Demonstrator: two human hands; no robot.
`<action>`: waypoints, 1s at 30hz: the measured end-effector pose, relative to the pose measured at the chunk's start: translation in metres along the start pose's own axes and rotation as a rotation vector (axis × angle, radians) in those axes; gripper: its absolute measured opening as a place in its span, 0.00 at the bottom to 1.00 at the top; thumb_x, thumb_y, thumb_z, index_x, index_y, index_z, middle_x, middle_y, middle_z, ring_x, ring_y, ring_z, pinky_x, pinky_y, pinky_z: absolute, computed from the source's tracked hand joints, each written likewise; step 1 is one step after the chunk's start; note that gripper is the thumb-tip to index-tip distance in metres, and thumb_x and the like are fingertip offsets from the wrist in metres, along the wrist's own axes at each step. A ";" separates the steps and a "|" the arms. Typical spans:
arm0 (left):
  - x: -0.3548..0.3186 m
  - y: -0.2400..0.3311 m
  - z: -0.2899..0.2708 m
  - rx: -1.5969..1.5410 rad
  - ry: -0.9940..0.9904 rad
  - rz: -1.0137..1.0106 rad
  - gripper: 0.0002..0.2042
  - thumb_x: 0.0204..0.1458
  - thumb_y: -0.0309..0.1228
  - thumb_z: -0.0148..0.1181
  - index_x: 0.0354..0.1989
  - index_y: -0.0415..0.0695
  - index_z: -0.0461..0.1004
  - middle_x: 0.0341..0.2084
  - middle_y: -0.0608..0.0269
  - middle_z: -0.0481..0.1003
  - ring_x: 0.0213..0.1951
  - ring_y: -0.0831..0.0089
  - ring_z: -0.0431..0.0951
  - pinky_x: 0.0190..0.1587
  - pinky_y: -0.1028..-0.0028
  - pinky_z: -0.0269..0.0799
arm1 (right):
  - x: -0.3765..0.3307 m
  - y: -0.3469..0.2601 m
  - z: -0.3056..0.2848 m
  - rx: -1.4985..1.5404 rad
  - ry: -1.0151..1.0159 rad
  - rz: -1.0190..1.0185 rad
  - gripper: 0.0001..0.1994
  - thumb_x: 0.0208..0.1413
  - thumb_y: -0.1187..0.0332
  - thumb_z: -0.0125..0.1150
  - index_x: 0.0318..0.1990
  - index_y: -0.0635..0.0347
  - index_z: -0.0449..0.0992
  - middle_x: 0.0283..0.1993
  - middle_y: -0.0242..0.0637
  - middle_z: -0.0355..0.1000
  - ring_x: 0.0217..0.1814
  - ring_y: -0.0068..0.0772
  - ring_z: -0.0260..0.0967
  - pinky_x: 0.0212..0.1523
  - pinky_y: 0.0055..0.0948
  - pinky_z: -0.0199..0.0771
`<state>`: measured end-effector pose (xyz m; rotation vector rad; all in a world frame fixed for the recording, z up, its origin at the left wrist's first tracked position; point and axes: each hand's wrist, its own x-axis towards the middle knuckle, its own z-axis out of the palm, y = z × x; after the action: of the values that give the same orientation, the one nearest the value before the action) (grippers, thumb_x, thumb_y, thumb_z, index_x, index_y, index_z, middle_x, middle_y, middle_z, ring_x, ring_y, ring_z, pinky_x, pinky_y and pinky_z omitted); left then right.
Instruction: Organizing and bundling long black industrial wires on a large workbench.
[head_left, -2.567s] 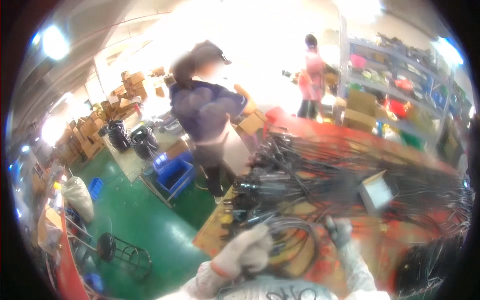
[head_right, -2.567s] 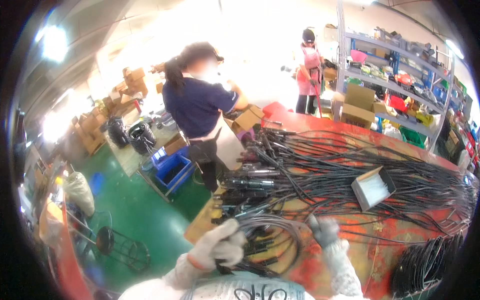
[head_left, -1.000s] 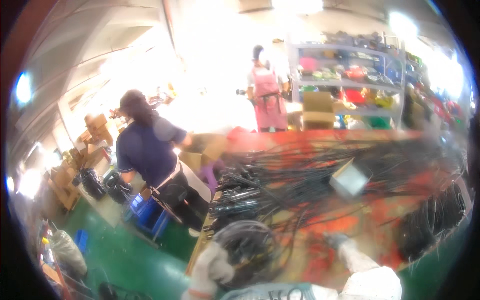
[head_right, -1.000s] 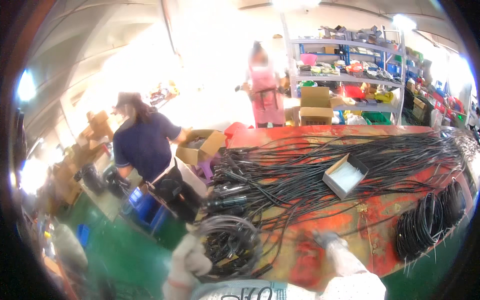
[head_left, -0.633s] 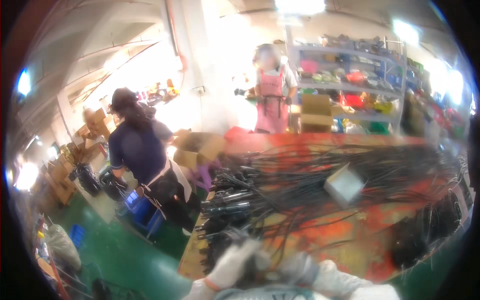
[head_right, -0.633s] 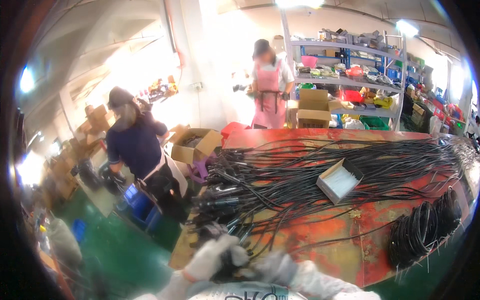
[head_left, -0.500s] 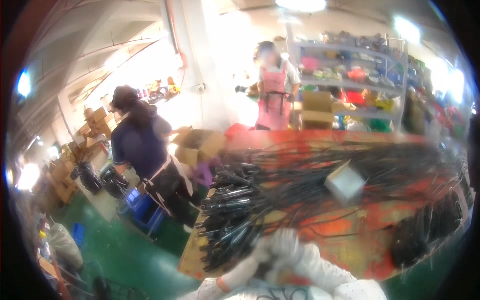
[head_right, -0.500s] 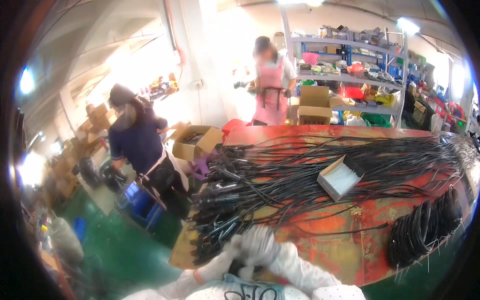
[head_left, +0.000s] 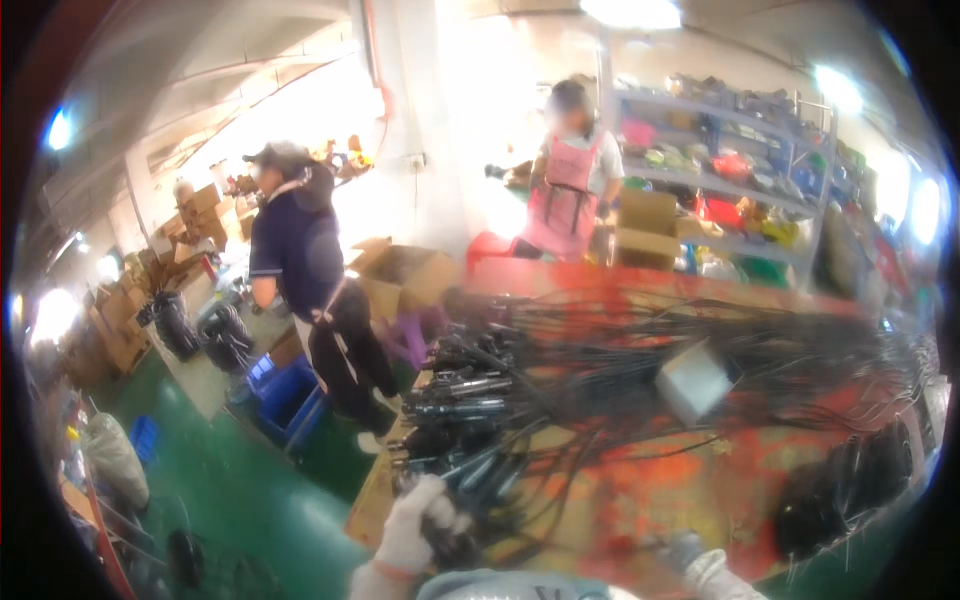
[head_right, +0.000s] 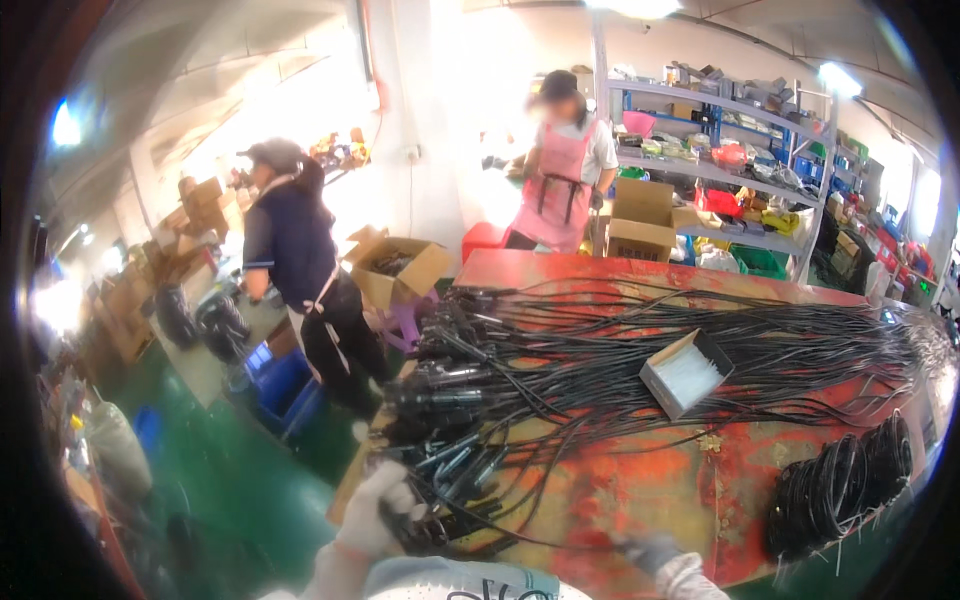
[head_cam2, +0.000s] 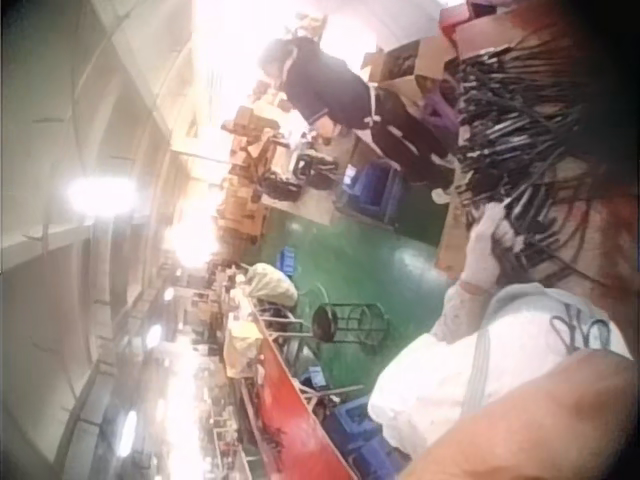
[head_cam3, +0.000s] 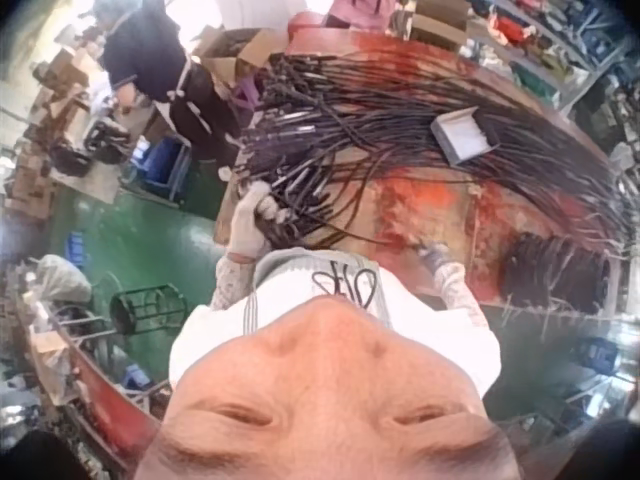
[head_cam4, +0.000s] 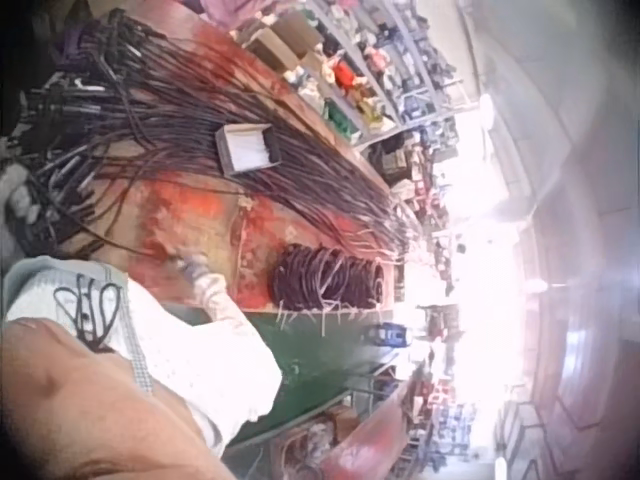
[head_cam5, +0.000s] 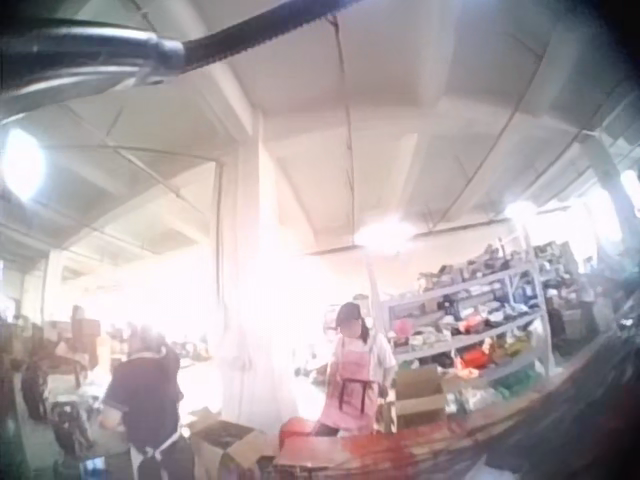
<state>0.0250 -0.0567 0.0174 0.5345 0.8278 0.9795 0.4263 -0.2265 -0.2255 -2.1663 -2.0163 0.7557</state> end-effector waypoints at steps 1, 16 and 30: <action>0.011 -0.009 0.008 0.073 -0.010 -0.065 0.12 0.54 0.33 0.48 0.18 0.48 0.64 0.13 0.70 0.62 0.22 0.78 0.65 0.30 0.74 0.63 | -0.010 -0.083 -0.066 0.039 0.042 -0.109 0.15 0.56 0.51 0.49 0.47 0.42 0.73 0.26 0.34 0.72 0.24 0.37 0.71 0.23 0.33 0.69; 0.012 -0.061 -0.044 0.602 -0.384 -0.310 0.12 0.55 0.36 0.54 0.35 0.39 0.74 0.29 0.63 0.75 0.32 0.79 0.72 0.36 0.79 0.67 | 0.037 -0.211 -0.114 -0.076 0.465 -0.245 0.19 0.46 0.52 0.60 0.40 0.55 0.73 0.32 0.40 0.73 0.37 0.41 0.71 0.36 0.41 0.69; 0.048 -0.067 0.042 0.840 -0.192 -0.473 0.11 0.52 0.31 0.56 0.39 0.36 0.70 0.24 0.58 0.73 0.22 0.73 0.72 0.27 0.74 0.68 | 0.085 -0.181 -0.105 0.249 0.182 0.008 0.13 0.52 0.57 0.54 0.28 0.58 0.75 0.26 0.47 0.72 0.32 0.47 0.72 0.33 0.41 0.70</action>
<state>0.1070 -0.0476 -0.0234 1.0666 1.1145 0.1037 0.3048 -0.0941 -0.0883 -2.0232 -1.7261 0.7361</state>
